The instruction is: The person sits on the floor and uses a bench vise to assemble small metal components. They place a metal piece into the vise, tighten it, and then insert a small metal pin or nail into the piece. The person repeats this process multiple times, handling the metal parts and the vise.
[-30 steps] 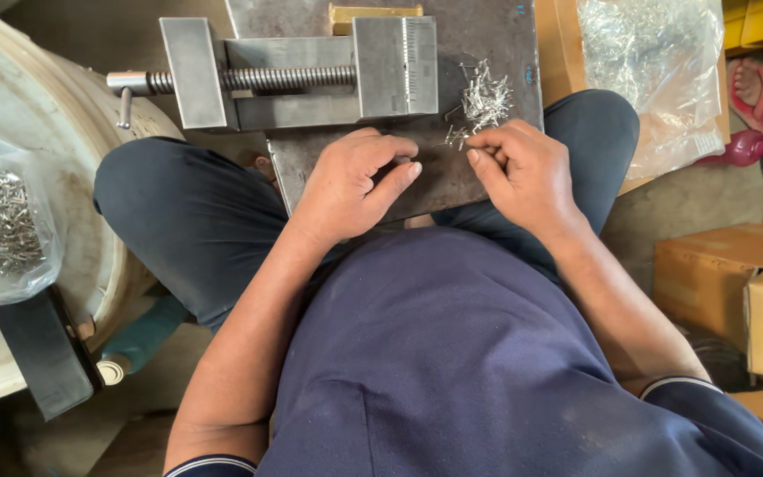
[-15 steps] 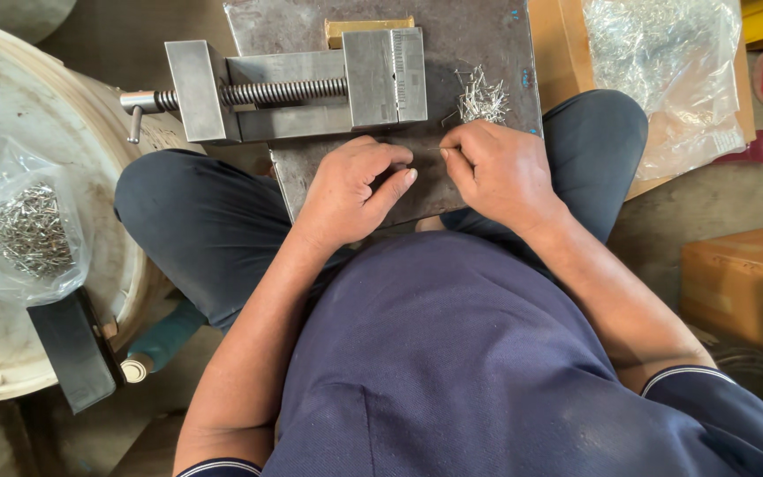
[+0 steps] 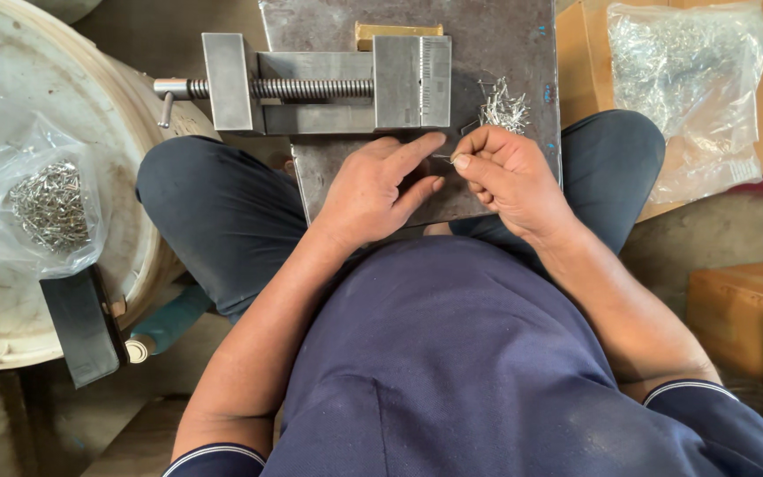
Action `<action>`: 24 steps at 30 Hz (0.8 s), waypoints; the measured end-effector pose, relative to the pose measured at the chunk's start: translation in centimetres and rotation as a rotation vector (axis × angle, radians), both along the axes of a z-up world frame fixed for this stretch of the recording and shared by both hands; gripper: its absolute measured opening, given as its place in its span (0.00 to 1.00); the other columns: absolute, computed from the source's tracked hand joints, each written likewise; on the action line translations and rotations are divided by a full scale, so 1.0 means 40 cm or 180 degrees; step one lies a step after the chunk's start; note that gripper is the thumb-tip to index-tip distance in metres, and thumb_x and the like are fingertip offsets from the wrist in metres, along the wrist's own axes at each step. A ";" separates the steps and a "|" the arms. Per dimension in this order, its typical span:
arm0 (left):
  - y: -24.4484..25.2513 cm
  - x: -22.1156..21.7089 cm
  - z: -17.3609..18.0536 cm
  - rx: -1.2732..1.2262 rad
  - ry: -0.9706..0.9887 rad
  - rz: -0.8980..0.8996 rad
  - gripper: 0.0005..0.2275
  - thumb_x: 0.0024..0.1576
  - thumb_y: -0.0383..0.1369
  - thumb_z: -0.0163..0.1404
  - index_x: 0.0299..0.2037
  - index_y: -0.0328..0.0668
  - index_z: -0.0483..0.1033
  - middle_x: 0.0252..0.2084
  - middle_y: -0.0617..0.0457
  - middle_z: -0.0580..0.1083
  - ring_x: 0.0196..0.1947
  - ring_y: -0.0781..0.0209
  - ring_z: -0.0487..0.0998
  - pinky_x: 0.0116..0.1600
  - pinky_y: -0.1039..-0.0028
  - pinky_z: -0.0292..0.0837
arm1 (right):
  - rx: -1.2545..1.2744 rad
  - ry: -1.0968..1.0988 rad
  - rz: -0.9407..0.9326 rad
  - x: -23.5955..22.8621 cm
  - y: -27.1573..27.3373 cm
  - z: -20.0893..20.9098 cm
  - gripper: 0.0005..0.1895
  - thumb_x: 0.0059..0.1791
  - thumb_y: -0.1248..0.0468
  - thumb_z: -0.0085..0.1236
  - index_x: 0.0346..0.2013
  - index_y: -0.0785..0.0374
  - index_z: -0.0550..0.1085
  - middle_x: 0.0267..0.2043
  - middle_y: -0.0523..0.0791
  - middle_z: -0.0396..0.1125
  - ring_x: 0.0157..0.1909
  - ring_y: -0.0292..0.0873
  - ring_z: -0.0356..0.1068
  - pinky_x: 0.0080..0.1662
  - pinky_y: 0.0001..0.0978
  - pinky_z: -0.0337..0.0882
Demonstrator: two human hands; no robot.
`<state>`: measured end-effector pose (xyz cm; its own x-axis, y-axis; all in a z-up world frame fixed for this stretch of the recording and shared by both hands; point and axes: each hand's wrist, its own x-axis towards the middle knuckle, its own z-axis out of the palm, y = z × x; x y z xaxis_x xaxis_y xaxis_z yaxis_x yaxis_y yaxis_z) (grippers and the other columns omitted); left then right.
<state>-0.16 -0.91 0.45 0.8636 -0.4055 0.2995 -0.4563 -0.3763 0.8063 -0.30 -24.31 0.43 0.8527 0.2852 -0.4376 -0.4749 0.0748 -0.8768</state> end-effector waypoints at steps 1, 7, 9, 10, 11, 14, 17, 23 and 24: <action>0.001 -0.001 -0.001 0.0008 -0.0001 -0.0004 0.20 0.57 0.34 0.60 0.58 0.36 0.74 0.32 0.45 0.75 0.34 0.45 0.75 0.39 0.58 0.70 | 0.0117 0.0095 0.0001 0.001 0.007 -0.002 0.02 0.56 0.67 0.56 0.41 0.63 0.73 0.29 0.36 0.63 0.26 0.26 0.57 0.26 0.17 0.56; 0.009 0.000 -0.020 -0.0126 -0.0068 -0.0070 0.05 0.61 0.31 0.56 0.42 0.40 0.77 0.36 0.48 0.78 0.36 0.45 0.75 0.43 0.58 0.71 | 0.0312 0.0206 -0.0024 -0.006 0.040 -0.016 0.03 0.56 0.67 0.56 0.40 0.64 0.72 0.29 0.37 0.65 0.26 0.27 0.59 0.25 0.18 0.57; 0.014 0.001 -0.028 -0.0142 -0.0066 -0.0098 0.04 0.60 0.30 0.56 0.41 0.38 0.77 0.35 0.47 0.78 0.36 0.44 0.75 0.42 0.57 0.70 | -0.0106 -0.0259 0.0069 -0.013 0.044 -0.018 0.04 0.56 0.67 0.56 0.43 0.64 0.72 0.32 0.38 0.67 0.29 0.28 0.61 0.29 0.19 0.60; 0.015 0.001 -0.031 -0.0152 -0.0068 -0.0112 0.04 0.60 0.30 0.55 0.40 0.38 0.77 0.35 0.46 0.77 0.36 0.43 0.74 0.41 0.57 0.70 | -0.0404 -0.0691 0.0188 -0.017 0.045 -0.016 0.05 0.56 0.67 0.57 0.45 0.65 0.72 0.35 0.38 0.68 0.32 0.28 0.63 0.33 0.20 0.64; 0.017 0.002 -0.034 -0.0167 -0.0058 -0.0119 0.04 0.60 0.30 0.55 0.39 0.38 0.77 0.34 0.46 0.77 0.36 0.43 0.74 0.41 0.57 0.70 | -0.0698 -0.1129 0.0307 -0.019 0.047 -0.014 0.06 0.57 0.68 0.57 0.47 0.66 0.72 0.38 0.38 0.69 0.35 0.28 0.65 0.36 0.21 0.67; 0.023 0.004 -0.033 -0.0167 -0.0054 -0.0133 0.05 0.60 0.31 0.56 0.38 0.38 0.77 0.33 0.46 0.77 0.36 0.43 0.75 0.41 0.56 0.70 | -0.1374 -0.1743 0.0381 -0.023 0.058 0.010 0.07 0.55 0.68 0.61 0.45 0.67 0.75 0.38 0.41 0.70 0.36 0.32 0.66 0.38 0.24 0.69; 0.025 0.003 -0.027 -0.0223 -0.0019 -0.0119 0.06 0.60 0.33 0.56 0.39 0.38 0.77 0.34 0.46 0.77 0.37 0.44 0.76 0.42 0.57 0.70 | -0.1943 -0.2327 0.0528 -0.018 0.070 0.052 0.04 0.53 0.68 0.63 0.40 0.67 0.76 0.38 0.45 0.71 0.33 0.35 0.70 0.36 0.26 0.69; 0.036 0.001 -0.017 -0.0434 0.0298 -0.0039 0.12 0.59 0.36 0.57 0.47 0.36 0.79 0.33 0.45 0.76 0.37 0.46 0.78 0.42 0.61 0.73 | -0.2397 -0.3624 0.0216 0.033 0.101 0.141 0.03 0.55 0.70 0.62 0.42 0.66 0.75 0.42 0.47 0.71 0.41 0.41 0.72 0.40 0.29 0.71; 0.036 0.003 -0.016 -0.0440 0.0311 -0.0052 0.12 0.59 0.36 0.57 0.46 0.36 0.79 0.33 0.45 0.77 0.37 0.46 0.78 0.42 0.61 0.73 | -0.2386 -0.3531 0.0240 0.048 0.104 0.150 0.03 0.55 0.70 0.62 0.42 0.66 0.75 0.41 0.47 0.71 0.39 0.41 0.72 0.40 0.29 0.71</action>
